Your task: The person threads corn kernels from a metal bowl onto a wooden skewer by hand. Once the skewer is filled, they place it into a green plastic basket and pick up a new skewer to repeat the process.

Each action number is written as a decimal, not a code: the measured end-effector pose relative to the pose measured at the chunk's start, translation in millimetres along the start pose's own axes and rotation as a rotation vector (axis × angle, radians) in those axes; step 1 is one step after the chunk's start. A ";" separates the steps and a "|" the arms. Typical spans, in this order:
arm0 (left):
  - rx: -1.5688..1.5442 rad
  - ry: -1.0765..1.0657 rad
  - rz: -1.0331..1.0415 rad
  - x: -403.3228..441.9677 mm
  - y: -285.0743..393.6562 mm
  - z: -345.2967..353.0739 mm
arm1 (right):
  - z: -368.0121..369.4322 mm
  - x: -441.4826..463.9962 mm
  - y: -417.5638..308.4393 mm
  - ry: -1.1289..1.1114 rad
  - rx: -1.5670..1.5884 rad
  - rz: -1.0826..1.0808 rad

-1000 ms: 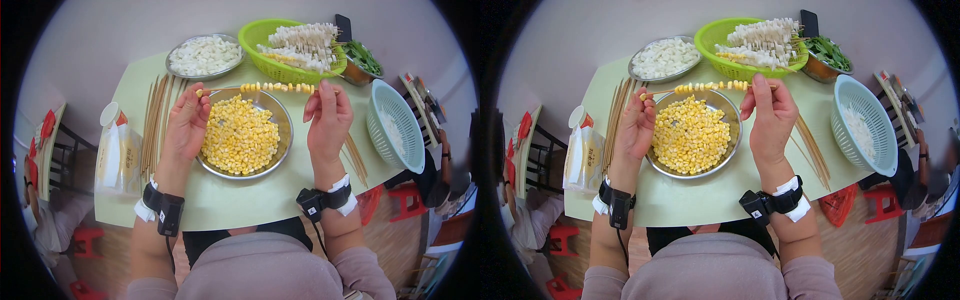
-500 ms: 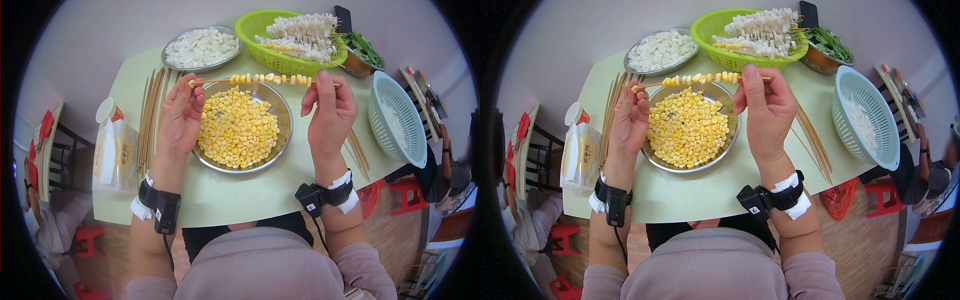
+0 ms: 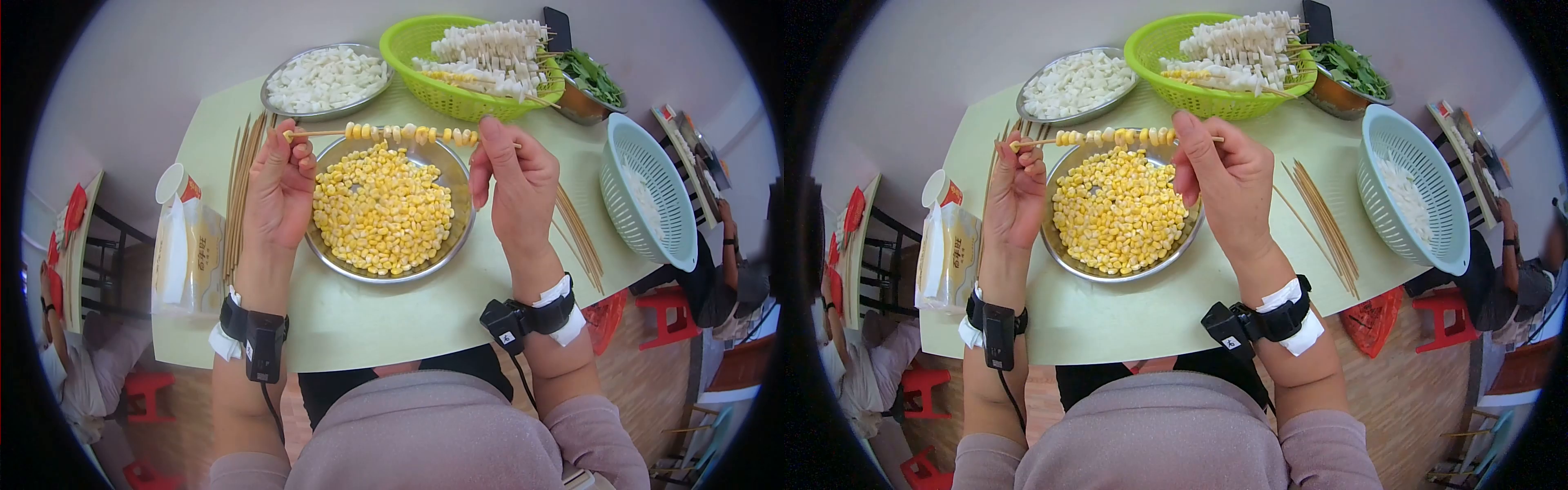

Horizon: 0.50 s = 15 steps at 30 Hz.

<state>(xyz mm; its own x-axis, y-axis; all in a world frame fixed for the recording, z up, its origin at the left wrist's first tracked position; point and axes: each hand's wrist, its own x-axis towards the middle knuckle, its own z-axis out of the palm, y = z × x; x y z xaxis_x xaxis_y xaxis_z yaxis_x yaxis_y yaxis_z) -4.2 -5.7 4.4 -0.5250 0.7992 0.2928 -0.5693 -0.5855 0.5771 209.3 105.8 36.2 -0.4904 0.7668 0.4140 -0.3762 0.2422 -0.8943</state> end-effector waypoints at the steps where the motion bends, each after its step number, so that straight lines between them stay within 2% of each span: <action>1: 0.015 0.027 0.000 -0.6 1.2 3.6 | 2.7 0.5 0.7 0.000 0.001 -0.001; 4: 0.032 0.044 -0.016 -4.9 -3.5 11.2 | 11.5 1.1 5.0 -0.055 0.000 -0.043; 6: 0.031 0.036 -0.036 -5.7 -4.6 10.9 | 11.9 0.0 9.1 -0.178 0.013 0.009; 15: 0.075 -0.001 -0.010 -3.5 -5.3 9.1 | 13.1 0.1 11.0 -0.123 0.023 0.018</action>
<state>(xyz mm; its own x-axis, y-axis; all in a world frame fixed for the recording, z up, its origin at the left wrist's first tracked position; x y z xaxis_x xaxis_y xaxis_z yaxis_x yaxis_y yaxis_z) 6.4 -4.1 7.2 -0.5186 0.8051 0.2878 -0.5255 -0.5657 0.6355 194.8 100.8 28.6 -0.5899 0.6918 0.4165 -0.3834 0.2141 -0.8984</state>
